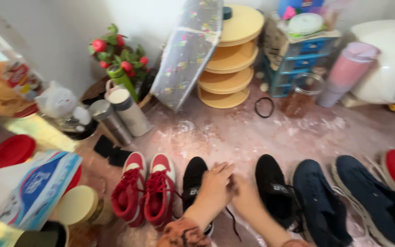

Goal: The person unlaces a pair of red sneakers and then proceeds to re-lace a pair of black sneakers. The person handles the laces by hand, threading them through the eyelets and tying them.

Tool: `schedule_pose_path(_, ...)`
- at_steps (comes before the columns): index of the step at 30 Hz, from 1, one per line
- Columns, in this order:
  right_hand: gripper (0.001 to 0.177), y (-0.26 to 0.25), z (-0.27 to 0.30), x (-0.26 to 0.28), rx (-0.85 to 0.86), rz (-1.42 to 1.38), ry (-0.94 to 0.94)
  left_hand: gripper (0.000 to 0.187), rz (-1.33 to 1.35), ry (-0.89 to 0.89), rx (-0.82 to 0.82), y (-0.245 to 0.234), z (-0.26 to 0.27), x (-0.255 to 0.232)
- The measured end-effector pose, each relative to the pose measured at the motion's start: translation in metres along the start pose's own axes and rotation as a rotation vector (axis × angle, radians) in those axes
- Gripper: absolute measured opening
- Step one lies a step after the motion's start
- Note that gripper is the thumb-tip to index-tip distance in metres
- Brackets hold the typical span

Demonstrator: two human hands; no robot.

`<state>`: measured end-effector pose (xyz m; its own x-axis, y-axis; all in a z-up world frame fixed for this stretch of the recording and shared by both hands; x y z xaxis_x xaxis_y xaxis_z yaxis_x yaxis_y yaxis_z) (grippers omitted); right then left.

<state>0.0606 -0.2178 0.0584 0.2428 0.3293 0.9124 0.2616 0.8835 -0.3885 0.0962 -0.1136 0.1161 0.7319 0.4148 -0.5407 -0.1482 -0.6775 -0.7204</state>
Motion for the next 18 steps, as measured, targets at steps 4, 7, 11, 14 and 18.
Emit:
schedule_pose_path(4,0.027,-0.103,-0.009,0.01,-0.236,0.178,-0.166,0.055,0.269,-0.082,-0.075,0.049,-0.033,-0.024)
schedule_pose_path(7,0.028,-0.163,-0.014,-0.037,-0.239,0.159,0.178,0.077,0.211,-0.338,0.202,0.099,-0.025,-0.03)
schedule_pose_path(11,0.035,-0.172,-0.007,-0.086,-0.045,0.069,0.415,0.084,0.228,-0.356,0.205,0.121,-0.021,-0.045)
schedule_pose_path(14,0.042,-0.154,0.0,-0.11,0.153,-0.062,0.524,0.066,0.197,-0.389,0.128,0.13,-0.013,-0.043)
schedule_pose_path(18,0.043,-0.135,-0.001,-0.109,0.258,-0.034,0.495,0.055,0.221,-0.386,-0.049,0.117,-0.004,-0.029)
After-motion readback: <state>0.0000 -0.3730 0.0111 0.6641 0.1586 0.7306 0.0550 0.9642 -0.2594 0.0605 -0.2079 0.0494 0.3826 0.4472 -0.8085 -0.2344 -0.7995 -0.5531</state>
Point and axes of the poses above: each hand's wrist, its own z-axis away from the middle knuckle, its own y-axis out of the palm, x = y × z, the point moved 10 cm from there along -z, towards the middle knuckle, and after that the axes turned 10 degrees about y, right-handed, at the moved point
